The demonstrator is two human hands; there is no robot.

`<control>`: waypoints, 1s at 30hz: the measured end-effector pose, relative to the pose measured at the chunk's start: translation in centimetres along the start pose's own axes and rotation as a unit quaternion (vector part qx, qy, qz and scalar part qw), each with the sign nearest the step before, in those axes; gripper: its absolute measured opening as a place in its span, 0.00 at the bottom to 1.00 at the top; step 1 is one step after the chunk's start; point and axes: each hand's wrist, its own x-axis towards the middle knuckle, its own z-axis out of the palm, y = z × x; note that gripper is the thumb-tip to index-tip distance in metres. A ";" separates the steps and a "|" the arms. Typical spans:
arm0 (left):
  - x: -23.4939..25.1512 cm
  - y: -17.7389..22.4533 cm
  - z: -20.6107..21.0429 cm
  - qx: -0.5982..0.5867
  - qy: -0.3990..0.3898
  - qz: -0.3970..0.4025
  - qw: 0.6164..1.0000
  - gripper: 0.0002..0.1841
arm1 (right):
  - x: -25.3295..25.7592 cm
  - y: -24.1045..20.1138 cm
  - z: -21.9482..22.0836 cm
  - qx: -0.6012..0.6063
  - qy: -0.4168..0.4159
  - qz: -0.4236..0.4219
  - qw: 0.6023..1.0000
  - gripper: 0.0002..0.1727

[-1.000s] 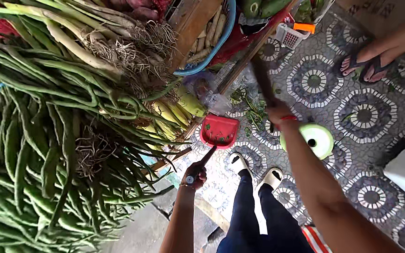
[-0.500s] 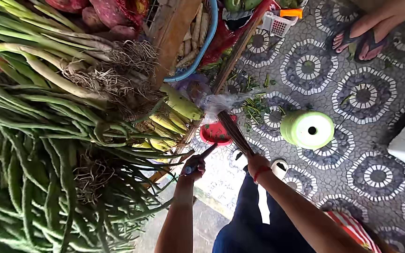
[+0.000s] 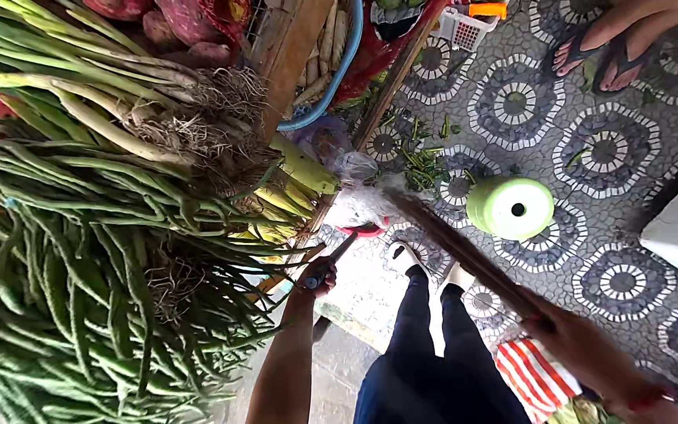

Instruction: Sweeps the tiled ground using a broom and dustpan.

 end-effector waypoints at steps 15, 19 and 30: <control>-1.4 -0.6 -0.9 0.005 0.049 -0.012 0.999 0.21 | 2.3 -6.5 9.3 0.331 0.110 0.061 0.935 0.38; -1.9 -2.9 -1.7 -0.003 0.064 -0.040 0.997 0.22 | -2.1 -6.0 11.2 0.305 0.092 0.037 0.947 0.41; -4.2 0.6 9.0 0.689 0.218 -0.040 0.690 0.55 | -0.3 -3.0 8.6 0.276 0.105 0.042 0.954 0.43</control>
